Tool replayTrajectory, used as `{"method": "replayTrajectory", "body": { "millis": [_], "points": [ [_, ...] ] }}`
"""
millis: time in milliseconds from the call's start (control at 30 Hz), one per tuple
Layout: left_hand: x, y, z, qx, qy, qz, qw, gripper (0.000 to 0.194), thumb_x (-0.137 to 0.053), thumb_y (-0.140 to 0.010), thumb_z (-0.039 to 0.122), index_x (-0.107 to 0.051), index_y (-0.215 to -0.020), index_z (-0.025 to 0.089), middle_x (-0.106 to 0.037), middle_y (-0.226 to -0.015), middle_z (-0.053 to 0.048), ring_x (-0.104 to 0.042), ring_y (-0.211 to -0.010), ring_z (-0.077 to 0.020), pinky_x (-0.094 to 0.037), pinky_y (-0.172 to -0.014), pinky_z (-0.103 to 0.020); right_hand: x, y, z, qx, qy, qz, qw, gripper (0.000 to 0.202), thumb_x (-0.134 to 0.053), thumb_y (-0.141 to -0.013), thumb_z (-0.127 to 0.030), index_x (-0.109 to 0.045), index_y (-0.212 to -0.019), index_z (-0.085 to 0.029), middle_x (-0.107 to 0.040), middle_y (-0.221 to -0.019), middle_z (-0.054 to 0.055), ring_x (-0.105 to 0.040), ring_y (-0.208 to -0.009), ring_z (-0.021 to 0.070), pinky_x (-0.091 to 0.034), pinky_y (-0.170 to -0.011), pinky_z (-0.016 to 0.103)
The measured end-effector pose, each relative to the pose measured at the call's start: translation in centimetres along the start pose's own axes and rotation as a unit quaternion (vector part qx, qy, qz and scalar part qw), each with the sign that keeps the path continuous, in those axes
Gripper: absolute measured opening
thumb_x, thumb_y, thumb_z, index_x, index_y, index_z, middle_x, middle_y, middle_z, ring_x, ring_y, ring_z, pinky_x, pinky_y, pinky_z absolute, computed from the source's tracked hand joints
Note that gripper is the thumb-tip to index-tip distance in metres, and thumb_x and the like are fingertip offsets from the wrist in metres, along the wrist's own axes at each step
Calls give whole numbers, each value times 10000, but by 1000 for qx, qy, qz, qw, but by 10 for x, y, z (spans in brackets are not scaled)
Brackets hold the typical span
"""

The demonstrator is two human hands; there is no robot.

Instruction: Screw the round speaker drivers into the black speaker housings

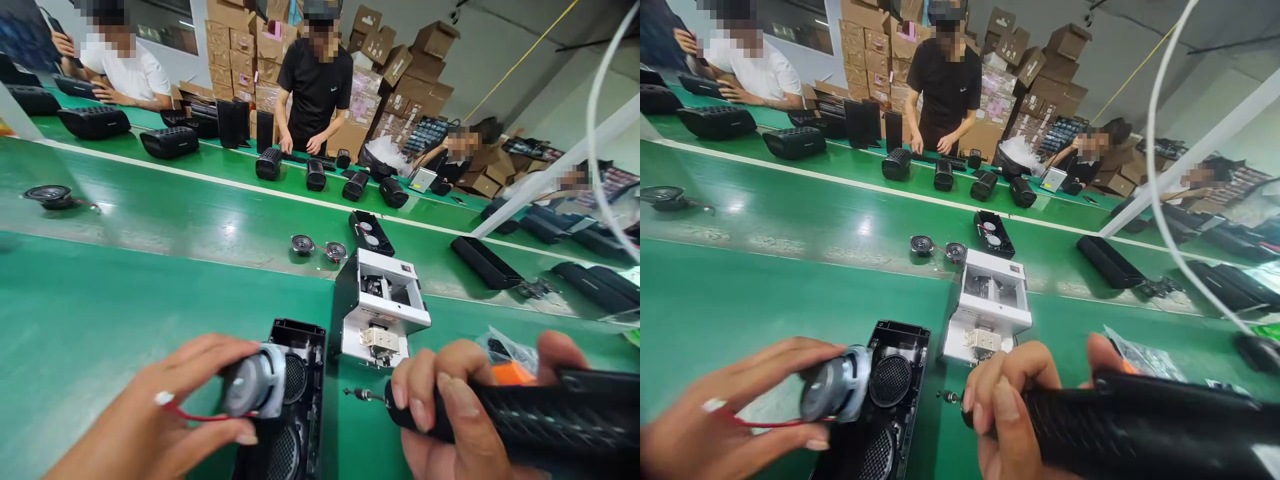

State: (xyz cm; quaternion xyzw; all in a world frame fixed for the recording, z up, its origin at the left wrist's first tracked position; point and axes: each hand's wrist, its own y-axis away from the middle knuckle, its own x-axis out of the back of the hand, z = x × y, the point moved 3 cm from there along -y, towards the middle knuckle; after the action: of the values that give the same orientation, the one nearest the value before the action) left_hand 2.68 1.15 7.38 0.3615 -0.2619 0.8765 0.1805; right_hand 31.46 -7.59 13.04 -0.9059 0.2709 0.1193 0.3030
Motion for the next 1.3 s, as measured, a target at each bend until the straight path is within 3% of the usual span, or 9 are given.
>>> {"method": "replayTrajectory", "body": {
  "millis": [67,167,233,300,367,467,667,1067,1300],
  "points": [
    [-16,-22,25,-41,23,-12,999,673,-1019,-826,284,-696,-1390,460,-843,-1212,127,-781,-1065,-182,-551,-1054,-289,-9,-5,-2,22,3,-14,1000,553,-765,-1096,-112,-595,-1438,-513,-589,-792,-108,-562,-543,118,-576,-592,281],
    [-36,-36,40,-79,9,-24,997,667,-962,-759,93,-744,-1302,413,-852,-1175,154,-762,-1075,-177,-277,-1338,-364,-20,-14,-2,54,18,-33,998,170,-802,-1111,-194,-690,-1098,-321,-572,-793,-101,-562,-532,87,-582,-586,284],
    [-48,-37,40,-82,-24,-62,994,550,-915,-768,89,-790,-1238,347,-864,-1167,123,-762,-1109,-201,-90,-1415,-375,-26,-17,0,59,20,-43,997,234,-819,-1114,-235,-651,-952,-254,-573,-817,-91,-570,-541,75,-587,-583,282],
    [-58,-35,38,-72,-62,-103,990,451,-889,-808,128,-823,-1226,286,-876,-1186,67,-757,-1178,-241,36,-1443,-397,-31,-18,5,55,11,-52,997,202,-828,-1108,-226,-663,-1011,-288,-580,-831,-97,-569,-547,79,-585,-585,280],
    [-64,-35,36,-47,-88,-138,985,443,-853,-835,127,-839,-1261,246,-882,-1232,19,-741,-1257,-281,80,-1460,-460,-34,-16,14,51,-5,-44,998,304,-819,-1106,-190,-652,-1253,-398,-589,-843,-106,-560,-550,95,-576,-589,281],
    [-71,-39,37,3,-101,-197,975,549,-783,-843,96,-820,-1374,232,-870,-1320,-30,-707,-1356,-331,-23,-1473,-611,-37,-12,33,31,-12,-59,998,630,-743,-1129,-145,-461,-1568,-496,-609,-891,-94,-606,-605,120,-570,-612,287],
    [-76,-45,37,59,-91,-256,960,622,-700,-862,73,-787,-1445,272,-847,-1349,-52,-707,-1367,-346,-325,-1379,-713,-38,-9,68,4,45,-78,996,636,-732,-1131,-187,-460,-1630,-473,-622,-898,-78,-607,-663,137,-553,-663,306],
    [-76,-34,31,-8,-105,-206,973,693,-655,-869,65,-703,-1528,272,-827,-1354,-32,-696,-1352,-322,-326,-1344,-637,-35,-3,84,-32,66,-78,994,548,-767,-1116,-219,-530,-1552,-452,-608,-890,-66,-631,-724,145,-564,-766,333],
    [-73,-36,40,11,-134,-204,970,722,-672,-829,22,-734,-1506,265,-838,-1343,-31,-701,-1335,-312,-333,-1354,-603,-28,6,98,-43,47,-114,991,608,-721,-1115,-158,-459,-1608,-401,-600,-1000,-32,-624,-735,151,-567,-648,296]
  ]
}}
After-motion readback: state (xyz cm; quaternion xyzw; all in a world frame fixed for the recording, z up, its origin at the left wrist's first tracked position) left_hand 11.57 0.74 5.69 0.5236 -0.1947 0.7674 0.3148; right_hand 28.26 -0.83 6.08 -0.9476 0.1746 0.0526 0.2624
